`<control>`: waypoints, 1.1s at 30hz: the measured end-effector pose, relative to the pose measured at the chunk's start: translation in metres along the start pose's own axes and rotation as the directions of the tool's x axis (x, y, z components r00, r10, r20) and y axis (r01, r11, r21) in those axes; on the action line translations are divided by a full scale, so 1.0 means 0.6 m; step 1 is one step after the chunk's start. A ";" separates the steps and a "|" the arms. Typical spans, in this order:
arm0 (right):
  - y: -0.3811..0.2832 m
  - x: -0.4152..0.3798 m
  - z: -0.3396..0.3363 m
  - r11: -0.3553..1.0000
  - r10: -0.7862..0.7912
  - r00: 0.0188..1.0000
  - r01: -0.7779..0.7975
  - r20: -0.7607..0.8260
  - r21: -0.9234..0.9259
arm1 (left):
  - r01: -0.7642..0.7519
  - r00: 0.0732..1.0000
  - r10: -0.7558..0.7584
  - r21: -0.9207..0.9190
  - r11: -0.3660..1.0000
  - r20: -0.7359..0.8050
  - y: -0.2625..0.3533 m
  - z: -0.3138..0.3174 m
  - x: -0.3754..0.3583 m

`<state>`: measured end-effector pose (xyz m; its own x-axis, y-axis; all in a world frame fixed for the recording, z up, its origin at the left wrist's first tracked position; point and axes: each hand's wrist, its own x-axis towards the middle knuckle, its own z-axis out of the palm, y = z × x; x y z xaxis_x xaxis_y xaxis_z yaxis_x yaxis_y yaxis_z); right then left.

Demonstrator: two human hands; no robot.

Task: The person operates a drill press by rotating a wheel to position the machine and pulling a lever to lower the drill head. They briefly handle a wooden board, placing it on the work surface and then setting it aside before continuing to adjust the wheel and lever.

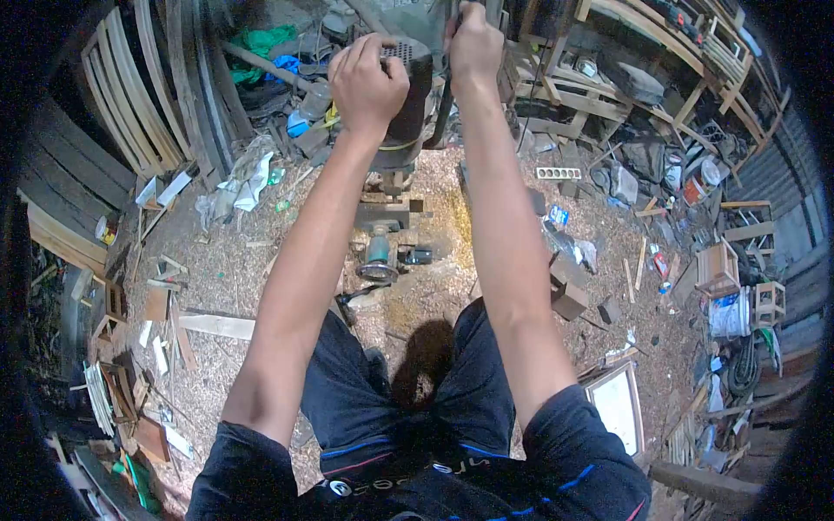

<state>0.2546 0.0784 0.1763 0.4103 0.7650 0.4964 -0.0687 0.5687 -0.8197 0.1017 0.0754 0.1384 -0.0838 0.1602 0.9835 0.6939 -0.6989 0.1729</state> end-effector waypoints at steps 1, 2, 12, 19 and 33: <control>-0.019 -0.039 0.000 0.999 -0.018 1.000 0.018 0.007 0.031 | -0.012 1.000 0.012 0.000 1.000 -0.022 0.000 0.002 0.000; -0.044 -0.084 0.019 0.997 -0.028 0.991 0.038 -0.130 0.072 | -0.002 1.000 0.001 -0.013 1.000 -0.011 -0.001 0.003 -0.004; -0.019 -0.259 -0.021 0.980 -0.133 0.988 0.142 -0.075 0.142 | -0.012 0.999 0.011 0.024 1.000 0.045 0.002 -0.011 -0.018; -0.004 -0.291 -0.042 0.969 -0.207 0.978 0.205 -0.004 0.138 | -0.100 0.995 0.101 0.019 0.995 -0.017 -0.003 -0.018 -0.028; 0.010 -0.231 -0.027 0.923 -0.365 0.931 0.361 0.008 0.132 | -0.076 0.979 0.091 -0.090 0.993 0.184 -0.012 -0.032 -0.025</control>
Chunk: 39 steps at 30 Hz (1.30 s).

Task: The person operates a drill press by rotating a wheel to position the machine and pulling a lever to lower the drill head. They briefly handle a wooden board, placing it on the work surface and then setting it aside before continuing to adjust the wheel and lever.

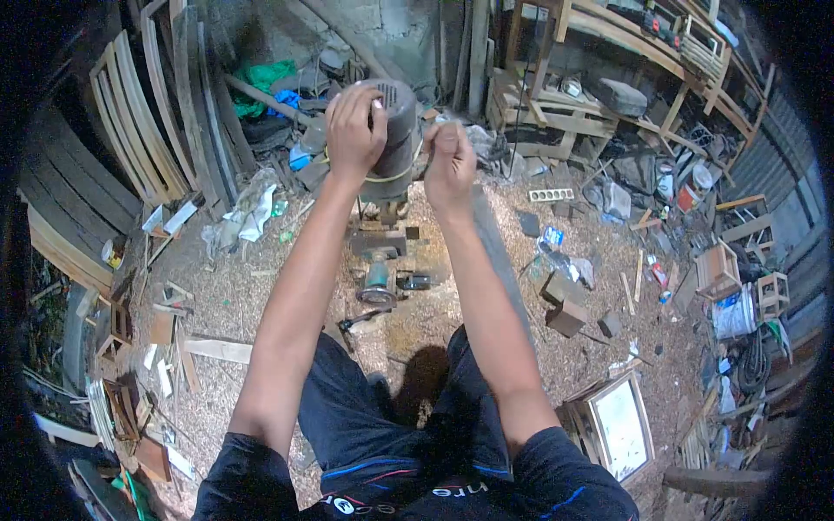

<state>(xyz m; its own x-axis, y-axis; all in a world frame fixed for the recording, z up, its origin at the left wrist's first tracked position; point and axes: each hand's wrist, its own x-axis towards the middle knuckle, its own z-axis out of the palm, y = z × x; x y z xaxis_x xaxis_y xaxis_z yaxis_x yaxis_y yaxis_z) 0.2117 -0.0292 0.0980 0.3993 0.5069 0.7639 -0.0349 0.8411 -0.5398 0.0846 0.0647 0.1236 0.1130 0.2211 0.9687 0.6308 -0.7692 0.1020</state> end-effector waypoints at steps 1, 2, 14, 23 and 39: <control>0.016 0.018 -0.006 0.989 -0.100 0.993 0.106 0.058 -0.100 | -0.017 1.000 0.017 -0.009 1.000 0.014 -0.001 -0.005 0.000; 0.013 0.039 0.001 0.983 -0.087 0.996 0.092 0.035 -0.158 | -0.031 0.999 0.031 -0.018 0.999 0.034 -0.001 -0.014 -0.002; 0.114 0.107 -0.033 0.584 -0.058 0.997 0.079 0.056 -0.808 | 0.218 0.972 -0.205 -0.118 0.969 0.115 -0.034 -0.135 -0.112; 0.242 -0.489 -0.179 0.485 0.652 0.739 -0.233 0.170 -0.843 | 0.824 0.483 -0.830 0.177 0.539 0.280 -0.081 -0.186 -0.618; 0.149 -0.366 -0.070 0.543 0.481 0.854 -0.110 0.201 -0.833 | 0.683 0.693 -0.634 -0.032 0.729 0.342 -0.021 -0.136 -0.541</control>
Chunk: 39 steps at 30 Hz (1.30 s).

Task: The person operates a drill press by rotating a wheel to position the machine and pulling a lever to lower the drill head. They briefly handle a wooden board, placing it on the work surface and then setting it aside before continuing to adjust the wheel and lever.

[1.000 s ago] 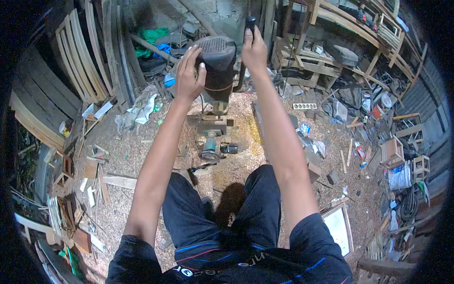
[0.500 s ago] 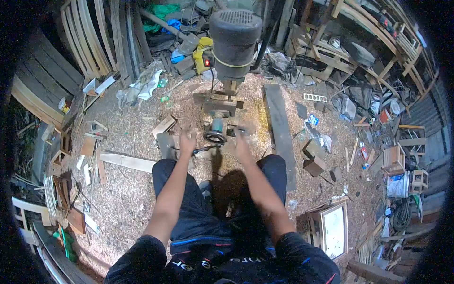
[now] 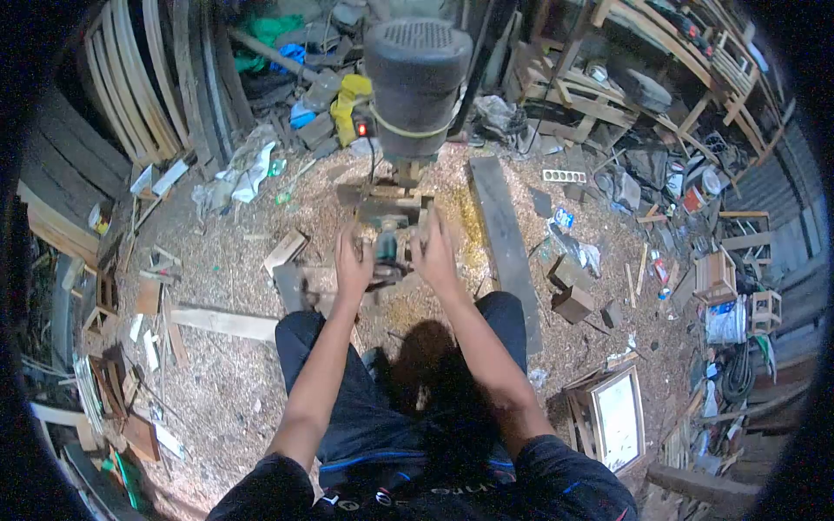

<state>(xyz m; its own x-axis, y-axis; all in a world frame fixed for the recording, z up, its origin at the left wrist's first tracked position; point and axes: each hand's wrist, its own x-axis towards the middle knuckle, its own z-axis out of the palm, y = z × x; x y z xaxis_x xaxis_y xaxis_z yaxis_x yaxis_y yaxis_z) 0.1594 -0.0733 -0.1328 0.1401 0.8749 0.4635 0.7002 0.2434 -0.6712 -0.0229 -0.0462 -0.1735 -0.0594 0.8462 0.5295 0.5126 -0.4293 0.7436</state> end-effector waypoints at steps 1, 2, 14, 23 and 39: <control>-0.014 0.029 -0.023 0.999 -0.045 0.996 0.045 -0.079 -0.013 | -0.088 0.996 0.087 -0.062 0.994 -0.015 0.050 -0.004 0.042; -0.035 0.065 -0.051 0.992 -0.128 0.977 0.126 -0.170 -0.023 | -0.161 0.987 0.161 -0.025 0.987 -0.028 0.103 -0.014 0.086; -0.101 0.419 -0.215 0.958 -0.155 0.975 0.187 -0.160 0.217 | -0.583 0.795 0.568 -0.007 0.812 -0.214 0.319 -0.009 0.373; -0.044 0.474 -0.223 0.958 0.030 0.992 -0.063 0.121 0.279 | -0.532 0.834 0.532 0.040 0.846 -0.145 0.323 -0.031 0.374; 0.006 0.479 -0.205 0.947 0.200 0.920 -0.270 0.337 0.175 | -0.492 0.864 0.483 -0.042 0.869 -0.140 0.319 -0.026 0.381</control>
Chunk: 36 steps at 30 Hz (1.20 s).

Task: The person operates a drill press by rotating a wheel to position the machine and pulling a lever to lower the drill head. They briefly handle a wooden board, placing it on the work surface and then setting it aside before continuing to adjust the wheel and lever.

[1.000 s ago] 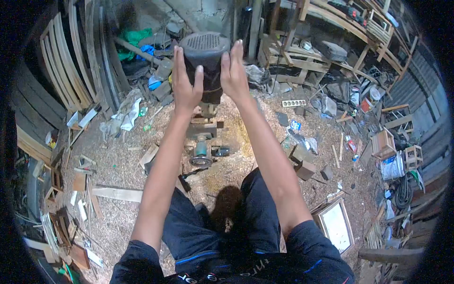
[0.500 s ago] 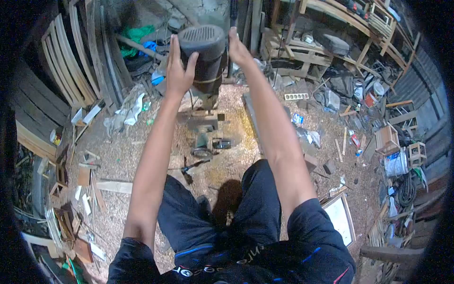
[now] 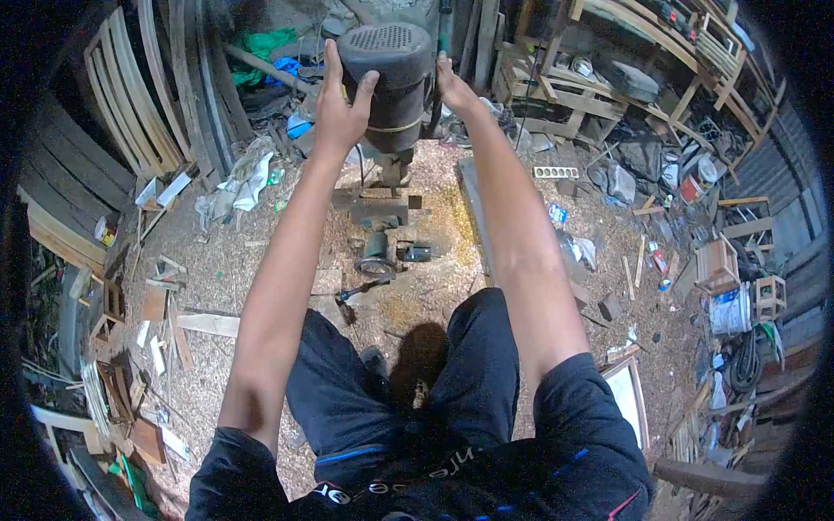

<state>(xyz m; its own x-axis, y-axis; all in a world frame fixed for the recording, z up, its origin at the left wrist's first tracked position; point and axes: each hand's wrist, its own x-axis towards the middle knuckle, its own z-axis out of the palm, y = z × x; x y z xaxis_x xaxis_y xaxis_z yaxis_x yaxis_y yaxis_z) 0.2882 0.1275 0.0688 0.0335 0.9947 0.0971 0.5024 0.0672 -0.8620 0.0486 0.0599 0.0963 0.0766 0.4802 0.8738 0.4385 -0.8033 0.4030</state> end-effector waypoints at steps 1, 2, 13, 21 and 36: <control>0.025 0.037 -0.002 0.998 -0.029 1.000 0.028 -0.004 -0.053 | 0.000 1.000 0.000 -0.010 1.000 -0.013 0.002 0.003 -0.003; 0.059 0.080 -0.006 0.998 -0.033 0.999 0.035 0.038 -0.056 | -0.007 1.000 0.007 -0.018 1.000 -0.029 0.003 0.005 0.000; 0.066 -0.104 0.056 0.989 -0.131 0.955 0.106 -0.266 -0.106 | 0.184 0.983 -0.184 -0.106 0.977 0.005 -0.001 -0.038 -0.096; 0.320 -0.441 0.420 0.995 -0.097 0.993 0.094 -0.060 -0.043 | 0.722 0.657 -0.742 0.174 0.670 0.129 -0.096 -0.089 -0.585; 0.360 -0.471 0.488 0.985 -0.060 0.970 0.096 0.237 -0.143 | 0.796 0.140 -0.946 0.535 0.283 0.292 -0.274 -0.063 -0.881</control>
<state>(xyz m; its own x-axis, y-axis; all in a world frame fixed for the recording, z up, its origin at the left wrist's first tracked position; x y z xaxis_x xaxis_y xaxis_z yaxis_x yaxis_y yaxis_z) 0.1344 -0.1164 -0.2903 -0.2029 0.9788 0.0280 0.6218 0.1508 -0.7686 -0.0975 -0.0754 -0.4216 -0.1425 0.9300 -0.3389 0.6638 0.3438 0.6642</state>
